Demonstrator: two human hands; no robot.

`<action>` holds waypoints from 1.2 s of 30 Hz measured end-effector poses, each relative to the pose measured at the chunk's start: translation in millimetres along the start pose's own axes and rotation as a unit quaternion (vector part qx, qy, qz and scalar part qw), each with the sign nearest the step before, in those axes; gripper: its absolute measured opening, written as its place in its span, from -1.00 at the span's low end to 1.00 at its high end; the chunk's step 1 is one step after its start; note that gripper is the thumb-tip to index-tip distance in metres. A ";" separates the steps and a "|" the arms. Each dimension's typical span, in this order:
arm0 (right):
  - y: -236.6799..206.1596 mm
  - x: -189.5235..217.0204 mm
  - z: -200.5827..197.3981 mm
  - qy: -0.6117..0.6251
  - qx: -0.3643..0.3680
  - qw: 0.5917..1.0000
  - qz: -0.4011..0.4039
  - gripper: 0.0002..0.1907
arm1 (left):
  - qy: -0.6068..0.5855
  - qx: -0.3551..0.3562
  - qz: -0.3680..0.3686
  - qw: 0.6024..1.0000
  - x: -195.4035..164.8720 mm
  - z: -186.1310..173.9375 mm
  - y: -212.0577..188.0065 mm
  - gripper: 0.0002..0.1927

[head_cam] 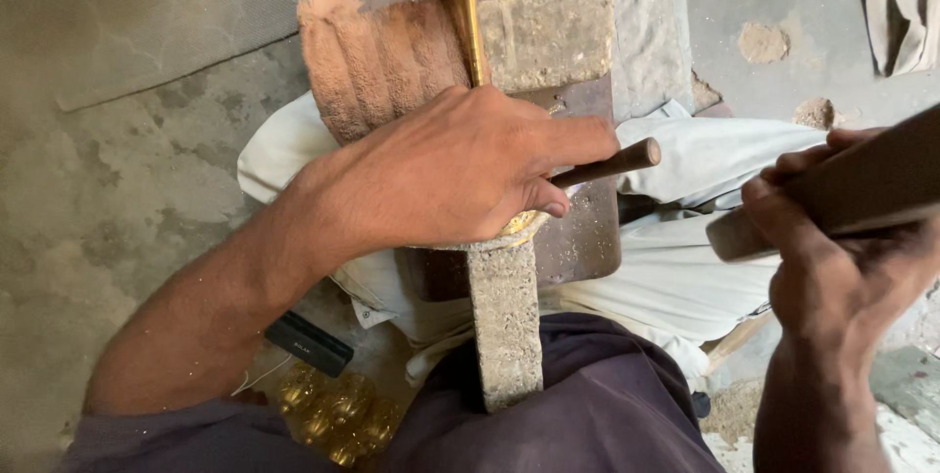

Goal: The person sits on the floor and engraves a decorative pattern into the body of a brass lamp using a small punch held in one hand and a wooden mallet held in the other, repeatedly striking the punch while repositioning it around the lamp surface.

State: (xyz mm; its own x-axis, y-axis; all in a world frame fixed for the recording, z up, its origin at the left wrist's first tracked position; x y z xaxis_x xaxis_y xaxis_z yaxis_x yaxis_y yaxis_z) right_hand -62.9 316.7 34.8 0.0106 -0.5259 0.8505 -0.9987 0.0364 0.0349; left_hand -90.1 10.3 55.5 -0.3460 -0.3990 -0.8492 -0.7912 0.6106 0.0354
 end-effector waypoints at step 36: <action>-30.7 -12.6 -2.8 -0.105 -0.026 0.992 0.065 -0.48 | -0.218 -0.380 -0.143 0.887 19.3 15.2 -122.2 -0.71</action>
State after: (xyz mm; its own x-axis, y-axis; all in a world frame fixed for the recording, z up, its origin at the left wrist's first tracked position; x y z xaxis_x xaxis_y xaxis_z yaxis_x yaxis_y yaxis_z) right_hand -32.3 324.6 24.4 -0.1332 -0.6794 0.7215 -0.9871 0.1559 -0.0355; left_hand 7.5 -61.7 26.8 0.0207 -0.0585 -0.9981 -0.9840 -0.1778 -0.0100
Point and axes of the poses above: each hand's wrist, its own y-axis towards the middle knuckle, its own z-axis out of the palm, x = y × z, the point moved 1 cm from there along y, towards the middle knuckle, and after that the axes turned 2 degrees about -x, right-handed, at the moved point
